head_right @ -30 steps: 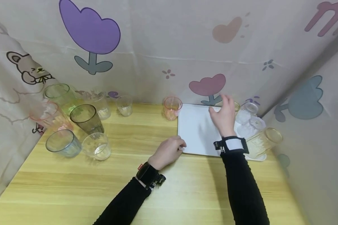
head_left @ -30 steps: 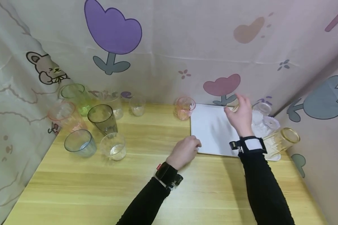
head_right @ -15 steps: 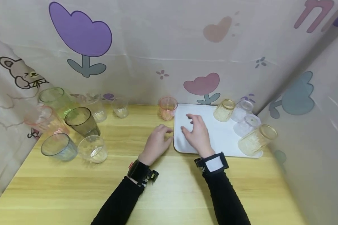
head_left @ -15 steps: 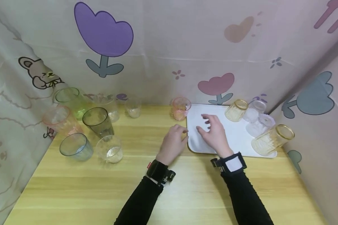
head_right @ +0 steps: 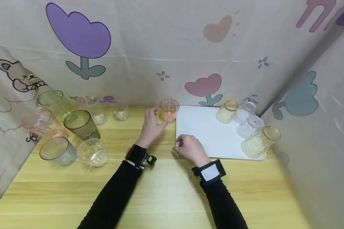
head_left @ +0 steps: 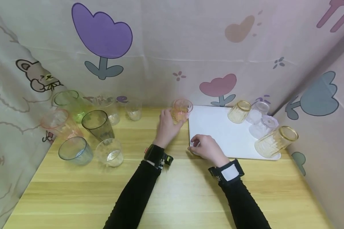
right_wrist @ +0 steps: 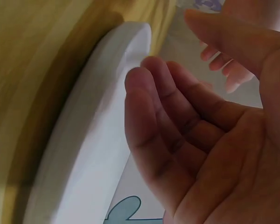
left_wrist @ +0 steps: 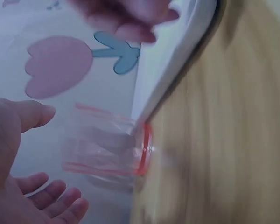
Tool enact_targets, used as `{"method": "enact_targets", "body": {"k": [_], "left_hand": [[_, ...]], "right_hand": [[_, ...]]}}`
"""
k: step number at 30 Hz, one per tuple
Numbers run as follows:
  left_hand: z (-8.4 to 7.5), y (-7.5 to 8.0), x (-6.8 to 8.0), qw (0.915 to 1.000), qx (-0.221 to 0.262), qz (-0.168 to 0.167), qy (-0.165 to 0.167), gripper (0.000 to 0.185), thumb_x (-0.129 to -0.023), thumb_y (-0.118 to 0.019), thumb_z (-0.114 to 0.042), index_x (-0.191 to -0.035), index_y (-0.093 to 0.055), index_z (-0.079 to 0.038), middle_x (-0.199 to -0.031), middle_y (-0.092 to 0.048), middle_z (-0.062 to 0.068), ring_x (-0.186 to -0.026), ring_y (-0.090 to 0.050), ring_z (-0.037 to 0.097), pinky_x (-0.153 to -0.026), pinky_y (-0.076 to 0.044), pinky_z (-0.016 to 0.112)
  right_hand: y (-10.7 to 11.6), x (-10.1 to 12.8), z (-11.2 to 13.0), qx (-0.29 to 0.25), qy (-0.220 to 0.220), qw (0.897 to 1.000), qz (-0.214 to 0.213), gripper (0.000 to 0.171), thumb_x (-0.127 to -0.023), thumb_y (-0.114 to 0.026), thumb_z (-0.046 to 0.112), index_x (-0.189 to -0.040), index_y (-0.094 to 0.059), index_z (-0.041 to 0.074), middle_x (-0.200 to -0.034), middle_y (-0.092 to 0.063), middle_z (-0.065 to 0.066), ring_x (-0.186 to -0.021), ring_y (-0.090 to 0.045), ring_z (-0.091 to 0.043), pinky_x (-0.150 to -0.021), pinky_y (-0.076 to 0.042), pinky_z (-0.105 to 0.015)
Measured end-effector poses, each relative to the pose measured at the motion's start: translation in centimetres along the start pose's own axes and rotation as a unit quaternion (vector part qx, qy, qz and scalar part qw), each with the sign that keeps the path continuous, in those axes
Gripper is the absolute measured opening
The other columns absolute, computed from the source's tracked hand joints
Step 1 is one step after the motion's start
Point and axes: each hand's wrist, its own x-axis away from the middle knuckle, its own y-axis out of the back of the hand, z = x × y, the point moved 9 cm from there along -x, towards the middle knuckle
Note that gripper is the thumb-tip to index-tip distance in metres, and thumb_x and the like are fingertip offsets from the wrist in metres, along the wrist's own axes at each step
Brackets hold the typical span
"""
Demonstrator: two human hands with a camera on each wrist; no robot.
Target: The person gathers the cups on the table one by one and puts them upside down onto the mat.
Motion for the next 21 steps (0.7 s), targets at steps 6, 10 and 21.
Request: {"method": "enact_targets", "body": {"k": [6,10,21], "left_hand": [[1.1,-1.2,-2.0,0.9996,0.012,0.011,0.023,0.095,-0.085,-0.086,-0.041,-0.15,-0.036,0.007,-0.145,-0.046,0.025,-0.129,-0.051,0.04,-0.107,-0.05,0.054],[1.9,-2.4,-3.0,0.9977,0.033,0.027,0.053,0.1,-0.084,-0.086,-0.041,-0.155,-0.031,0.003,-0.15,-0.043,0.023,-0.134,-0.049,0.039,-0.112,-0.045,0.055],[3.4,-4.4,-4.2,0.9886,0.094,0.019,0.116,0.1,-0.077,-0.093,-0.03,-0.156,-0.036,-0.008,-0.15,-0.05,0.016,-0.134,-0.052,0.035,-0.112,-0.045,0.052]], "right_hand": [[-0.6,0.1,-0.1,0.015,-0.001,1.0,0.013,0.023,-0.086,-0.082,0.02,-0.1,-0.072,0.004,-0.079,-0.068,-0.001,-0.07,-0.061,-0.015,-0.069,-0.054,-0.036],[-0.9,0.0,-0.2,0.025,-0.005,1.0,0.017,0.021,-0.084,-0.083,0.016,-0.097,-0.071,0.005,-0.079,-0.069,-0.001,-0.07,-0.062,-0.015,-0.071,-0.056,-0.036],[-1.2,-0.1,-0.1,0.029,0.004,1.0,0.009,0.014,-0.082,-0.084,0.009,-0.086,-0.071,0.008,-0.076,-0.069,0.0,-0.07,-0.063,-0.014,-0.071,-0.057,-0.036]]}}
